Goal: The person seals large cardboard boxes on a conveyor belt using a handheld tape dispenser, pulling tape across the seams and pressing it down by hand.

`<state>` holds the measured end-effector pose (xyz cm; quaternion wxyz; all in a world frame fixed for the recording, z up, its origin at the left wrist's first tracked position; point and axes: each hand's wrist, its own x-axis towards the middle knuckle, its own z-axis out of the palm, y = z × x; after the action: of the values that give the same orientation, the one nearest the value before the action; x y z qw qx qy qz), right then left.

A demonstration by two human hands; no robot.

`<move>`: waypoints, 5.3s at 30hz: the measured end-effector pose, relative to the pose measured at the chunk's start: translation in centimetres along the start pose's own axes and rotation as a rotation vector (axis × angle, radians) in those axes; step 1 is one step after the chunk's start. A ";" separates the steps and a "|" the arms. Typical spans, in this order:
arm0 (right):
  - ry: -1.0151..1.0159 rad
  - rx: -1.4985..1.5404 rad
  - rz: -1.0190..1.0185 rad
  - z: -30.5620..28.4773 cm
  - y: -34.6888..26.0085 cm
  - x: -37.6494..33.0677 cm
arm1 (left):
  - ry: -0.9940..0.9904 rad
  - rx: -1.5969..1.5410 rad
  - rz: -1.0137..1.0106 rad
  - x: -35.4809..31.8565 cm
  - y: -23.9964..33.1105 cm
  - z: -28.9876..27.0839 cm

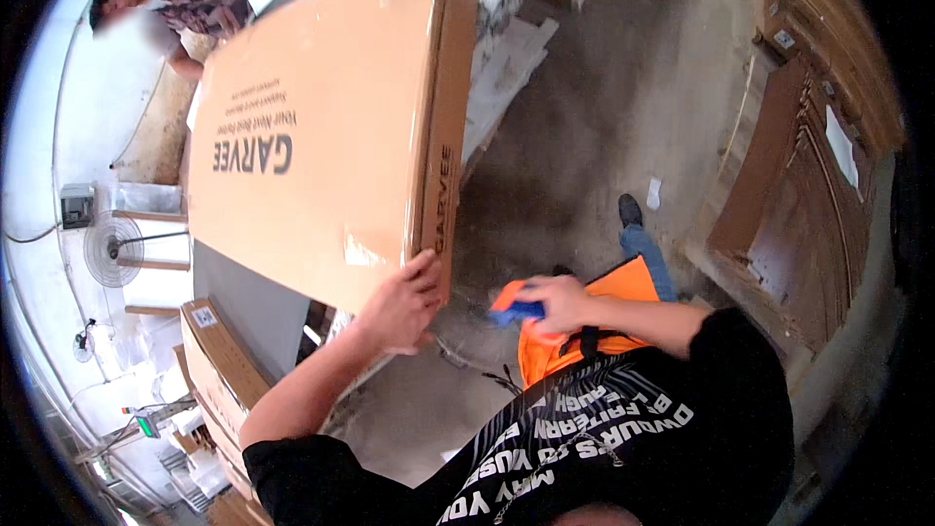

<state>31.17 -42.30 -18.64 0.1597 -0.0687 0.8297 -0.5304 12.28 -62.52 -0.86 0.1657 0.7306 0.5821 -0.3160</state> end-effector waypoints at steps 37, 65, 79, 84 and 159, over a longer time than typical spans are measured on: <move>-0.766 -0.021 -0.222 -43.1 4.5 38.3 | 0.340 -0.728 -1.305 21.4 -37.4 -8.1; -0.932 -0.215 -0.900 -29.9 1.3 31.3 | 0.500 -0.732 -1.311 19.9 -35.7 -7.0; 0.926 0.038 0.461 -82.4 27.4 14.6 | 0.189 -0.694 -1.223 29.5 -45.1 -8.0; 0.993 0.156 0.539 -86.5 28.1 11.7 | 0.545 -0.906 -1.052 49.6 -67.7 -16.2; -0.023 -0.824 -0.541 -166.6 43.5 56.2 | 0.294 -0.427 -1.499 84.5 -90.9 -50.7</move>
<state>-75.51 103.34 -4.35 -0.0151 -0.3451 0.9210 -0.1800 -50.59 55.72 -6.90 -0.0333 0.1308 0.9829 -0.1249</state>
